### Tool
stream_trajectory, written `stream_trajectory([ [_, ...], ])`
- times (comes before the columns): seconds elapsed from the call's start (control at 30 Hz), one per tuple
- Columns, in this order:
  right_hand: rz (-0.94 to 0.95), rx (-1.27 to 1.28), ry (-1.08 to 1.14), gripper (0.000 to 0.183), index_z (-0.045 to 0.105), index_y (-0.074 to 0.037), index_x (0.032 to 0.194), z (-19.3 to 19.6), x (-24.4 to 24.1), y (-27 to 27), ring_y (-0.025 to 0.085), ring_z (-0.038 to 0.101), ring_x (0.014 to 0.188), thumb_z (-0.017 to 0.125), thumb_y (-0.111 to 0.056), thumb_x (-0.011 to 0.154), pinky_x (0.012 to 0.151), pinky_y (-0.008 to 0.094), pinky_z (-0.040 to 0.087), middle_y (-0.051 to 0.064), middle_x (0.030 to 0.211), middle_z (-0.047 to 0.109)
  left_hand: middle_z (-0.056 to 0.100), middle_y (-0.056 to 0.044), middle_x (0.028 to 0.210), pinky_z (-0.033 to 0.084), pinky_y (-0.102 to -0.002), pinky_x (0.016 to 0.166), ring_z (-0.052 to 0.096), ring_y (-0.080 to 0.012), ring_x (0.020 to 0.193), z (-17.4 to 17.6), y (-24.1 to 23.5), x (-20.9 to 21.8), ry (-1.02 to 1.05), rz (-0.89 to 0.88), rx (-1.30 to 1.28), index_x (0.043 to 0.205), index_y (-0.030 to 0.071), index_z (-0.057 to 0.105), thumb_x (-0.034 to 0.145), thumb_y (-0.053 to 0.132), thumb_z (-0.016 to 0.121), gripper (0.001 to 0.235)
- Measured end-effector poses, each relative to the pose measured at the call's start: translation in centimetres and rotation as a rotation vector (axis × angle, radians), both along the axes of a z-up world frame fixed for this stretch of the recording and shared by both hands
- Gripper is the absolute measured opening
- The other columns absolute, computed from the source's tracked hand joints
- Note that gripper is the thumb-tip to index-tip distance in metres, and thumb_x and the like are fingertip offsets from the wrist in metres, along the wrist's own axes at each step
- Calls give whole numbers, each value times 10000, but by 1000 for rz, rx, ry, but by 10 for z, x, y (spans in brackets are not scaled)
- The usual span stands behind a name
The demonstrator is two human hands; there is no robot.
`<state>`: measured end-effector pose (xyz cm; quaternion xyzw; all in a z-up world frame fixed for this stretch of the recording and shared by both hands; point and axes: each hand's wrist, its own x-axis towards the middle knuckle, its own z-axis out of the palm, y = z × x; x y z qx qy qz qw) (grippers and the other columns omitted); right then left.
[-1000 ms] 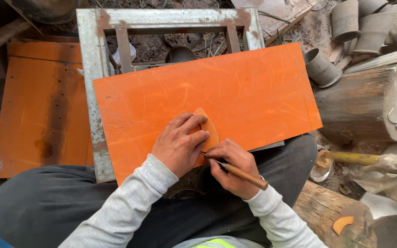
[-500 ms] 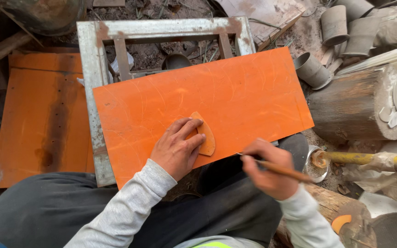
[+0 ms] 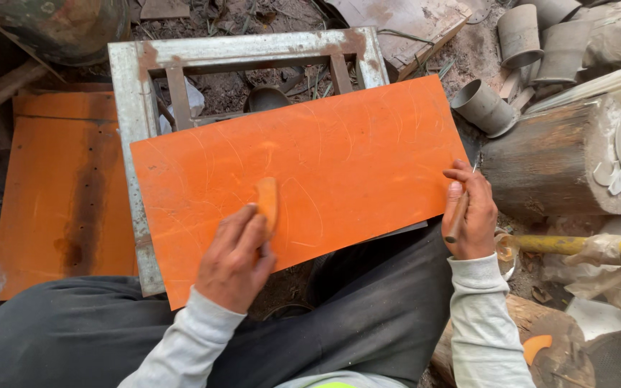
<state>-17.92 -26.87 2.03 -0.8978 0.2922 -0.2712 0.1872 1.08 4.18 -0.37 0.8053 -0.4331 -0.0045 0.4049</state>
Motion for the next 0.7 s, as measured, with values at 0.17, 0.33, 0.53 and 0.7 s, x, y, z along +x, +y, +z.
stream_trajectory([
  [0.17,-21,-112,28,206,659,23,1183,-14,-2,-12,436,610,1270,528,-112,1100,1099,490,477,290,1360,632,658,-205,1298,538,-427,1001,644,-371,1184,6,35,6,-11,147,49,1259,-38,638,854,30,714,418],
  [0.33,-26,-111,38,177,656,30,1147,-16,1,-28,443,643,1220,555,-106,1098,1028,483,518,293,1312,649,675,-170,1237,498,-465,1037,634,-381,1150,12,47,5,-105,179,111,1164,-8,696,780,174,806,438],
  [0.53,-31,-28,87,173,672,24,1114,-4,-9,-15,431,677,1157,560,-103,1078,963,465,554,290,1253,667,715,-138,1191,529,-443,1023,665,-340,1095,16,62,6,-78,196,155,1102,-2,722,789,168,807,366],
  [0.7,-18,12,89,185,676,16,1126,3,-18,1,433,658,1222,562,-123,1081,973,463,549,307,1307,648,730,-184,1147,562,-423,952,696,-354,1030,20,72,7,-175,151,118,1115,-22,705,838,126,767,320],
])
